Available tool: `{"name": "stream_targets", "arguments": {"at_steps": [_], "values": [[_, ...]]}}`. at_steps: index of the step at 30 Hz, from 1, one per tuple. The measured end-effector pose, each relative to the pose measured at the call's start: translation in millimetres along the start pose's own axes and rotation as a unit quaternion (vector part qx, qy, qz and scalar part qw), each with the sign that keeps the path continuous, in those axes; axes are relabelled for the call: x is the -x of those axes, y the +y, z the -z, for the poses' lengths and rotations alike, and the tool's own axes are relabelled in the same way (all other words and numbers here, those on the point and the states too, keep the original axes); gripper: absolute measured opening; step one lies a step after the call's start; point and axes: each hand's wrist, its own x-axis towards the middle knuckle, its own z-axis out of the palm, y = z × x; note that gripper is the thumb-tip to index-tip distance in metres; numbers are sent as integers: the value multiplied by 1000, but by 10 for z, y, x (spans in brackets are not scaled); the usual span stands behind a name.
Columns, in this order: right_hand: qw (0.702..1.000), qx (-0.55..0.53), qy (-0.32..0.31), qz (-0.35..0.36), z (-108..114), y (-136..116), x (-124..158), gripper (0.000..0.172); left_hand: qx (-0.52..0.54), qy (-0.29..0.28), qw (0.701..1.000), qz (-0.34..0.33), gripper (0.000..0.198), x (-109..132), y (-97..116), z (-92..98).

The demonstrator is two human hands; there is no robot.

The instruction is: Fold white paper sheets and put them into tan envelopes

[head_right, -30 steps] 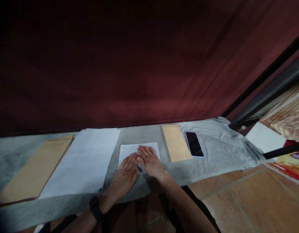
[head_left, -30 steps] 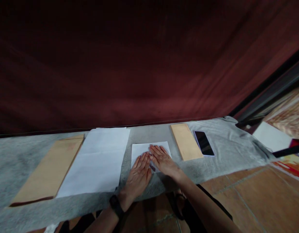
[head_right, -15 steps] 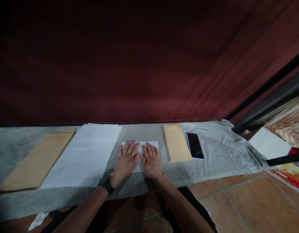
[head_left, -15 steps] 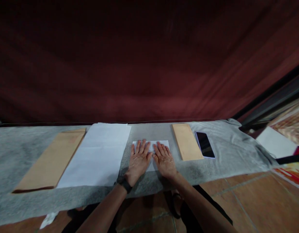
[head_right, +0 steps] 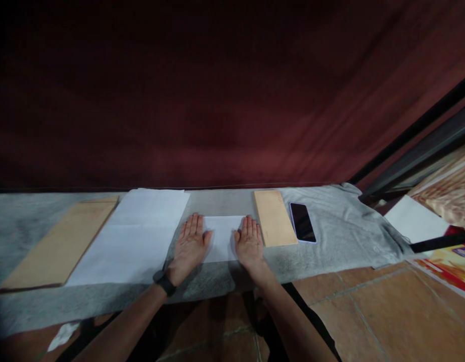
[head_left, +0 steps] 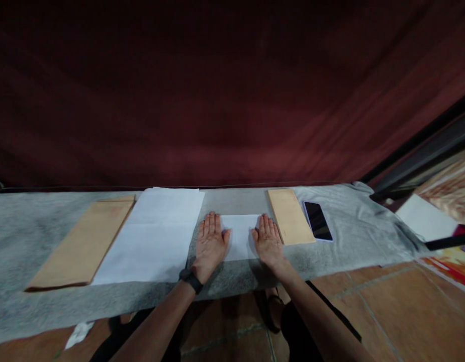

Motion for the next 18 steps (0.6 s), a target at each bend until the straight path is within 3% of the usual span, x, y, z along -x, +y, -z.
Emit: {"name": "stream_targets", "arguments": {"at_steps": [4, 9, 12, 18], "values": [[997, -50, 20, 61, 79, -192, 41, 57, 2, -2, 1000, -2, 64, 3, 8, 34], [984, -113, 0, 141, 101, -504, 171, 55, 0, -4, 1000, -19, 59, 6, 4, 77], [985, -105, -12, 135, 96, -524, 179, 52, -4, -3, 1000, -20, 59, 7, 5, 88], [994, -70, -44, 76, 165, -310, 54, 48, 3, -3, 1000, -14, 60, -1, 4, 88]]}}
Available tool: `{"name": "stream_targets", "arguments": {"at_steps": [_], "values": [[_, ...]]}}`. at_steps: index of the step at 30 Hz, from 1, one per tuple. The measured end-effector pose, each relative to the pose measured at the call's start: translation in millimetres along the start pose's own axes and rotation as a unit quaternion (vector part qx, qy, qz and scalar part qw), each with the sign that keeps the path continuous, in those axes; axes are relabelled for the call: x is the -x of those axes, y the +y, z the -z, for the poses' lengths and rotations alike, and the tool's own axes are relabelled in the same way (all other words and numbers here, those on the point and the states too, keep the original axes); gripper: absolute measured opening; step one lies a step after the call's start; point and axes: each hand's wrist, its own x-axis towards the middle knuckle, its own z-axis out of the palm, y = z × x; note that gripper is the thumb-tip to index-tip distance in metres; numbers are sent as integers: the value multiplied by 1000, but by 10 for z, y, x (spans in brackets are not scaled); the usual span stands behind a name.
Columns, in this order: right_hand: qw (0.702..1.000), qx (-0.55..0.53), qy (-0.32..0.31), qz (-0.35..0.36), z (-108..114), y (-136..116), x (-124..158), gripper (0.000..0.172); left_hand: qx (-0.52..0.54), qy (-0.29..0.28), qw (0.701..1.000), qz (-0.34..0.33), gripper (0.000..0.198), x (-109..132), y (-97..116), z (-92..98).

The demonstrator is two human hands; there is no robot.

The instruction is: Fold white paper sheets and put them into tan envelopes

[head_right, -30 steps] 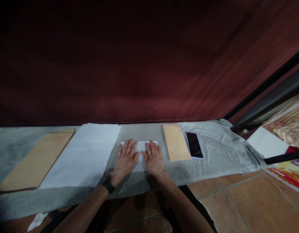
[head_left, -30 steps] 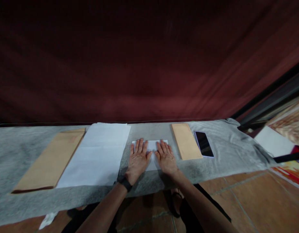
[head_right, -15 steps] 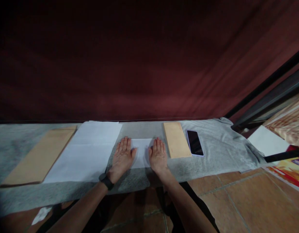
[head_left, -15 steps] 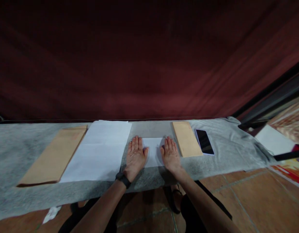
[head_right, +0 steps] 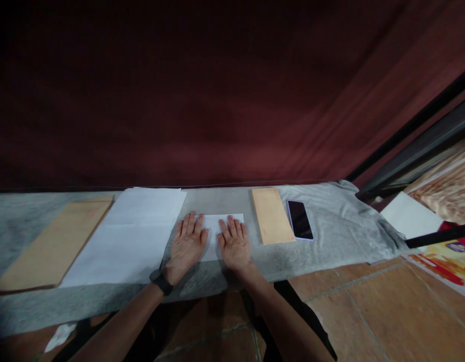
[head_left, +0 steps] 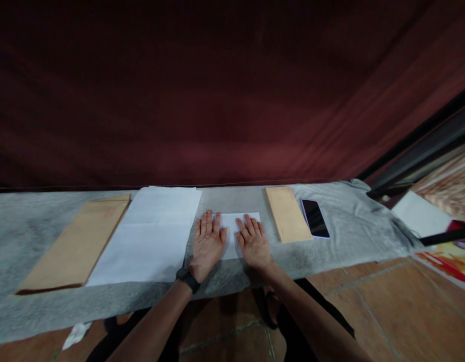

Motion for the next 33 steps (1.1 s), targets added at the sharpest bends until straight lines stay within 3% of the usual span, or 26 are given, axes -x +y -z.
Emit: {"name": "stream_targets", "arguments": {"at_steps": [5, 14, 19, 33], "values": [[1000, 12, -11, -21, 24, 101, -11, 51, 0, 5, 1000, -3, 58, 0, 19, 24], [1000, 8, -16, -17, -14, 104, -6, 51, 48, -38, 986, -156, 54, 177, 365, -8], [1000, 15, -11, -19, -17, 106, -7, 51, 41, -39, 989, -136, 56, 136, 336, -77], [1000, 21, 2, -13, 13, 120, -5, 50, 25, -35, 998, -53, 56, -12, 228, -31]]}}
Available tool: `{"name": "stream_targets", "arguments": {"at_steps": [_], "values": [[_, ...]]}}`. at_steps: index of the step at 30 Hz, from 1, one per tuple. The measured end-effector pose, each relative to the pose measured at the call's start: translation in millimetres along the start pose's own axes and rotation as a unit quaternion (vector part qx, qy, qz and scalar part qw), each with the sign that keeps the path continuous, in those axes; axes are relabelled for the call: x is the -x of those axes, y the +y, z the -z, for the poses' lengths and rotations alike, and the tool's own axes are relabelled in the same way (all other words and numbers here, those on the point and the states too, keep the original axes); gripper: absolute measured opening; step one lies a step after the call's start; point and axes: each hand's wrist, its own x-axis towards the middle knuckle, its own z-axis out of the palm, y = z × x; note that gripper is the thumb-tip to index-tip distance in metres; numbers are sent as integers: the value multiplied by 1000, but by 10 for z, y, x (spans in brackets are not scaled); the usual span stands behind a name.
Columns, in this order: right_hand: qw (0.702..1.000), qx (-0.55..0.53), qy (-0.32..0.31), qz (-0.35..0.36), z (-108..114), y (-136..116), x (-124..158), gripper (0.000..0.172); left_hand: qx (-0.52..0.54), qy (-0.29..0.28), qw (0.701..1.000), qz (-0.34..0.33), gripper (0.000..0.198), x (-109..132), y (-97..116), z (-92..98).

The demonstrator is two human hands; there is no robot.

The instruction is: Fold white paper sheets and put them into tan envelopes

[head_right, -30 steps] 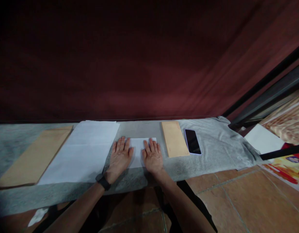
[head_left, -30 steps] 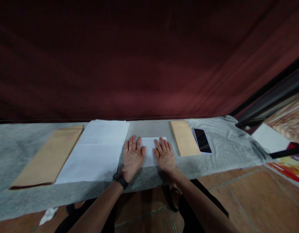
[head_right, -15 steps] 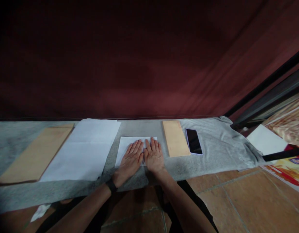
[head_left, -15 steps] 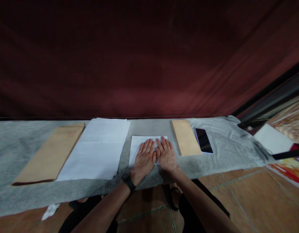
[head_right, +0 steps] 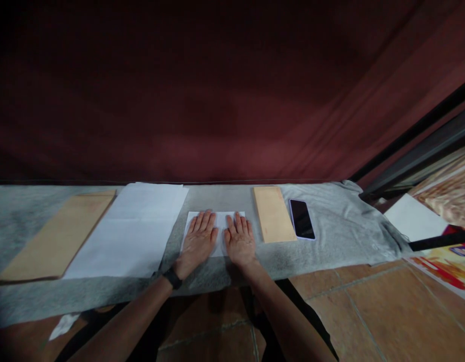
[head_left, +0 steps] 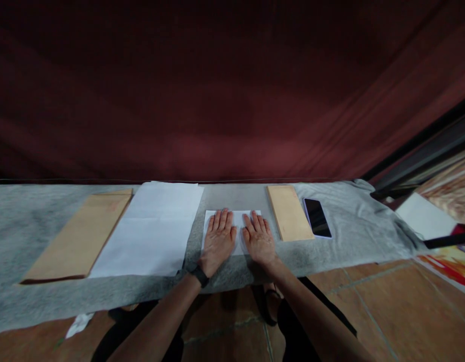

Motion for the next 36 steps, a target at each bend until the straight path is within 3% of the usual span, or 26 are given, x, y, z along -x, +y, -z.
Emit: {"name": "stream_targets", "arguments": {"at_steps": [21, 30, 36], "values": [[998, 21, 33, -50, -19, 194, 15, 55, -14, 32, 998, 52, 62, 50, -160, -21], [993, -100, -32, 59, 31, -247, -84, 55, -12, 18, 999, 46, 60, 56, -130, 13], [993, -75, -49, 76, 26, -316, -50, 50, -13, -6, 1000, 8, 57, 62, -121, 91]]}}
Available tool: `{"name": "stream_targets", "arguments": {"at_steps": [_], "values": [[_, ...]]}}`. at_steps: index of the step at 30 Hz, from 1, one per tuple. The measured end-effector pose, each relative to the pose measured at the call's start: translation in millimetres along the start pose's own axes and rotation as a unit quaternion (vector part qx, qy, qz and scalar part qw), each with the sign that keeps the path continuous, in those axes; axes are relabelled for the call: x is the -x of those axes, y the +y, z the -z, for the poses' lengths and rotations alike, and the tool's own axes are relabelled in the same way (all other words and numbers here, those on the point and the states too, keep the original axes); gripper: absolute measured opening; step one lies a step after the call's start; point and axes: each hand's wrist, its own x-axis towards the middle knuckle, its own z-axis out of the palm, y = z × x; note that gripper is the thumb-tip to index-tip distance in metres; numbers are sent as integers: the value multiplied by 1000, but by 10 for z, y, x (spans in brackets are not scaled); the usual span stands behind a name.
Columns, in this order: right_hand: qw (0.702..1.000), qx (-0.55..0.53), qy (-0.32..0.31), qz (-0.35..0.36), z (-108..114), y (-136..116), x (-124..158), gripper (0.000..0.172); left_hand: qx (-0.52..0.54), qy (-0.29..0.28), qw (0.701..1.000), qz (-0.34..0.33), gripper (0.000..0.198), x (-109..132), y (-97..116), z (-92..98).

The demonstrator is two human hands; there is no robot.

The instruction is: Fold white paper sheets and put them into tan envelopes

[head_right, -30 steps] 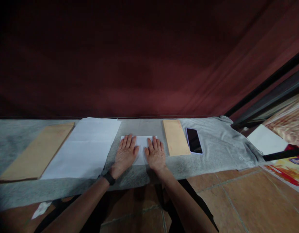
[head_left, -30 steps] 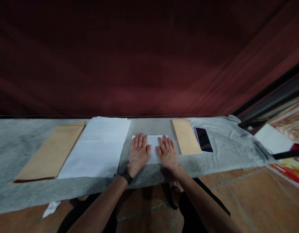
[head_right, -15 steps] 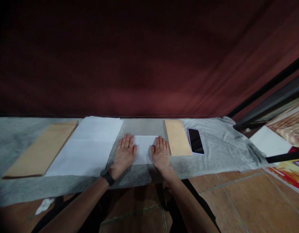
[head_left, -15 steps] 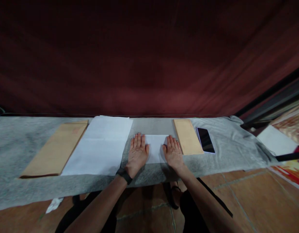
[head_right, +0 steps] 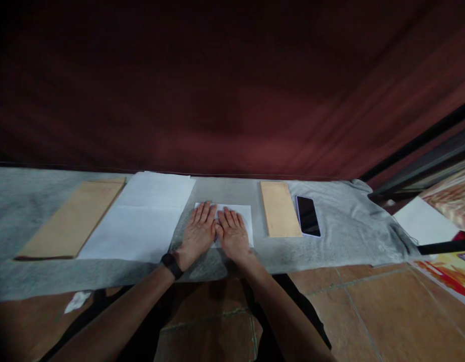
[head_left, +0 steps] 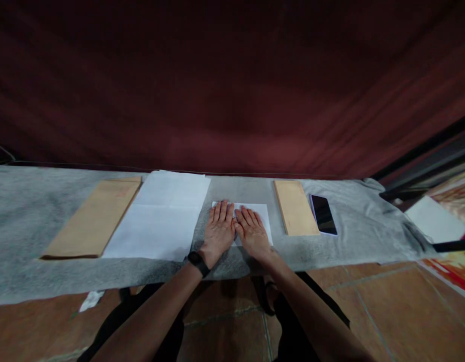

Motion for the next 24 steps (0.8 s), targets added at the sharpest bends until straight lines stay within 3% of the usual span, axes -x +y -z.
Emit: {"name": "stream_targets", "arguments": {"at_steps": [12, 21, 24], "values": [[998, 44, -2, -36, 65, 174, 2, 50, 22, 1, 999, -28, 55, 11, -45, -26], [996, 67, 12, -65, 94, 311, 36, 52, 34, 33, 998, 28, 61, -4, -102, -45], [995, 72, 21, -66, 101, 336, 48, 52, 50, 42, 998, -2, 59, 4, -43, -16]]}}
